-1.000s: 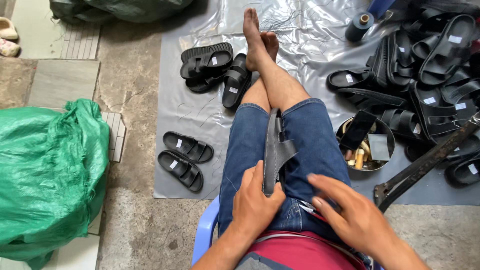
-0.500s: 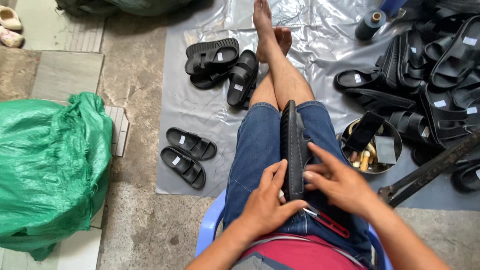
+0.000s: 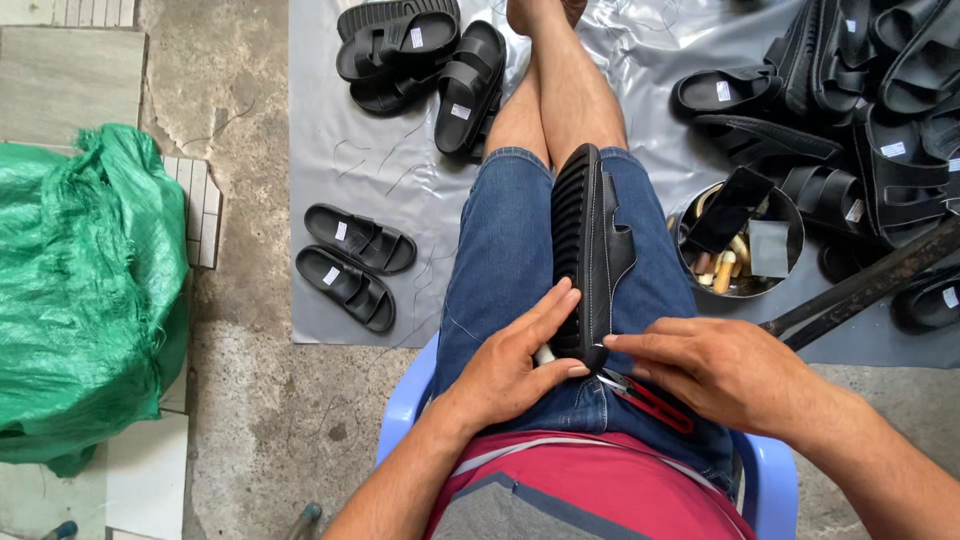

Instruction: The person sits on a blue plastic chair and sews a black slipper sole using a needle and thread. They repeatedly push the needle through the sole and pull the thread to stitch the edges. The person occasionally uses pliers to cut the thread.

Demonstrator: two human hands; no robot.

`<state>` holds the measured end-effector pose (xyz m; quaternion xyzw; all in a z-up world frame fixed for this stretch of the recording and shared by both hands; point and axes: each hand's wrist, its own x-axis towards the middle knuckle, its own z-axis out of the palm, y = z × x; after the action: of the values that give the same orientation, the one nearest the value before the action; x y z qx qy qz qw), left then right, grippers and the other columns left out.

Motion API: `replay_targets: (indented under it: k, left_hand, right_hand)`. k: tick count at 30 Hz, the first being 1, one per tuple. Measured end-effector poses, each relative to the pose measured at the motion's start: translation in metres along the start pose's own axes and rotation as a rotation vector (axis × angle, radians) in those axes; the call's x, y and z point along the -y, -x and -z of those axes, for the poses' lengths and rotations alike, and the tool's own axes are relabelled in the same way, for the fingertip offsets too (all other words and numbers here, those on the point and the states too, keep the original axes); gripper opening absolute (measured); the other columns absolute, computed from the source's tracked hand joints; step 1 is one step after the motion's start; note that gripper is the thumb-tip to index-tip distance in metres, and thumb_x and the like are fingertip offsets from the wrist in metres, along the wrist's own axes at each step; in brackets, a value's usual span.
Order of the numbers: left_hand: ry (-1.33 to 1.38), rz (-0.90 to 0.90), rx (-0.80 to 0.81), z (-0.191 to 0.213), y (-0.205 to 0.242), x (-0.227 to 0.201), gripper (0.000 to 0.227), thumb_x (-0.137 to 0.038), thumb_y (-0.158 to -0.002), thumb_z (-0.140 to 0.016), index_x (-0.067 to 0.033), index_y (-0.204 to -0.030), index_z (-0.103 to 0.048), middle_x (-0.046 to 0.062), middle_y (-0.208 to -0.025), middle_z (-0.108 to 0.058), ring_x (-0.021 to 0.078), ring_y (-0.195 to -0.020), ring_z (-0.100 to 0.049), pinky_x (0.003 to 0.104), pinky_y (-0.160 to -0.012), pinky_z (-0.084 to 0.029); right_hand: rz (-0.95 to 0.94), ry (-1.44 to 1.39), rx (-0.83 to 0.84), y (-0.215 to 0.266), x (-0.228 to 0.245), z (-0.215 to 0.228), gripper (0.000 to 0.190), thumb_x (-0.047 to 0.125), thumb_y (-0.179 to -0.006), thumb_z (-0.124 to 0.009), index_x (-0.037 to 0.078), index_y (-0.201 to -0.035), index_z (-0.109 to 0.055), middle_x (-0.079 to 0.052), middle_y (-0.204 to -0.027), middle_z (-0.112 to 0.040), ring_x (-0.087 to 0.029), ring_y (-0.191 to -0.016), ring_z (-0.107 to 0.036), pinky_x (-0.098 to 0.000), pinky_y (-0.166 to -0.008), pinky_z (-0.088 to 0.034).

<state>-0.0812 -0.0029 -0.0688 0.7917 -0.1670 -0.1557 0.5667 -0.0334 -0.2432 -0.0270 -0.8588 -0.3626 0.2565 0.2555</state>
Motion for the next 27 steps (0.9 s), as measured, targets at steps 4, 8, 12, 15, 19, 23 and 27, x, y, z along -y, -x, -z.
replay_targets:
  k: [4, 8, 12, 15, 19, 23, 27]
  left_hand:
    - [-0.022, 0.006, -0.021, -0.003, 0.000, 0.002, 0.072, -0.022, -0.082, -0.066, -0.0143, -0.141, -0.026, 0.019, -0.148, -0.027, 0.0267, -0.136, -0.032, 0.030, -0.110, -0.029]
    - [-0.003, 0.026, -0.023, -0.005, -0.001, 0.003, 0.071, -0.020, -0.081, -0.067, -0.0150, -0.140, -0.027, 0.018, -0.148, -0.027, 0.0250, -0.137, -0.031, 0.029, -0.110, -0.027]
    - [-0.016, 0.054, -0.027, -0.005, -0.001, 0.001, 0.071, -0.020, -0.081, -0.067, -0.0156, -0.140, -0.028, 0.016, -0.148, -0.028, 0.0240, -0.136, -0.032, 0.029, -0.110, -0.027]
    - [-0.012, 0.053, -0.031, -0.004, -0.002, -0.001, 0.069, -0.021, -0.081, -0.066, -0.0151, -0.139, -0.029, 0.016, -0.147, -0.029, 0.0239, -0.136, -0.033, 0.028, -0.110, -0.027]
    - [0.002, 0.049, -0.029, -0.005, -0.002, 0.000, 0.070, -0.020, -0.081, -0.067, -0.0149, -0.140, -0.029, 0.017, -0.147, -0.029, 0.0239, -0.136, -0.032, 0.029, -0.111, -0.025]
    - [-0.059, 0.076, -0.046, -0.011, -0.003, 0.003, 0.069, -0.025, -0.080, -0.067, -0.0167, -0.139, -0.031, 0.014, -0.147, -0.031, 0.0231, -0.134, -0.036, 0.029, -0.108, -0.029]
    - [-0.120, 0.149, -0.075, -0.017, -0.007, 0.002, 0.067, -0.033, -0.078, -0.067, -0.0203, -0.136, -0.037, 0.009, -0.146, -0.034, 0.0226, -0.132, -0.039, 0.032, -0.104, -0.035]
  right_hand:
    - [-0.032, 0.018, -0.005, 0.001, -0.004, -0.009, 0.036, 0.033, -0.084, -0.051, 0.035, -0.118, -0.059, 0.006, -0.095, -0.063, -0.017, -0.074, -0.065, -0.0334, -0.061, -0.052]
    - [-0.032, 0.045, -0.032, 0.004, -0.009, -0.015, 0.039, 0.025, -0.083, -0.050, 0.035, -0.120, -0.057, 0.006, -0.095, -0.060, -0.015, -0.077, -0.063, -0.0317, -0.066, -0.050]
    - [-0.011, 0.071, -0.059, 0.005, -0.013, -0.019, 0.042, 0.023, -0.081, -0.051, 0.038, -0.119, -0.058, 0.007, -0.094, -0.059, -0.013, -0.078, -0.062, -0.0302, -0.067, -0.049]
    - [-0.021, 0.092, -0.081, 0.005, -0.014, -0.023, 0.043, 0.020, -0.079, -0.051, 0.037, -0.118, -0.059, 0.005, -0.093, -0.058, -0.015, -0.079, -0.061, -0.0316, -0.068, -0.049]
    - [-0.023, 0.058, -0.094, 0.005, -0.014, -0.026, 0.043, 0.020, -0.080, -0.051, 0.037, -0.119, -0.058, 0.005, -0.094, -0.059, -0.014, -0.081, -0.061, -0.0297, -0.070, -0.049]
    - [-0.064, 0.127, -0.148, 0.005, -0.005, -0.028, 0.040, 0.019, -0.078, -0.054, 0.033, -0.114, -0.062, 0.005, -0.090, -0.059, -0.017, -0.074, -0.061, -0.0336, -0.060, -0.049]
    - [-0.070, 0.241, -0.247, 0.007, -0.002, -0.035, 0.035, 0.019, -0.076, -0.060, 0.029, -0.110, -0.064, 0.005, -0.085, -0.058, -0.019, -0.067, -0.059, -0.0340, -0.056, -0.049]
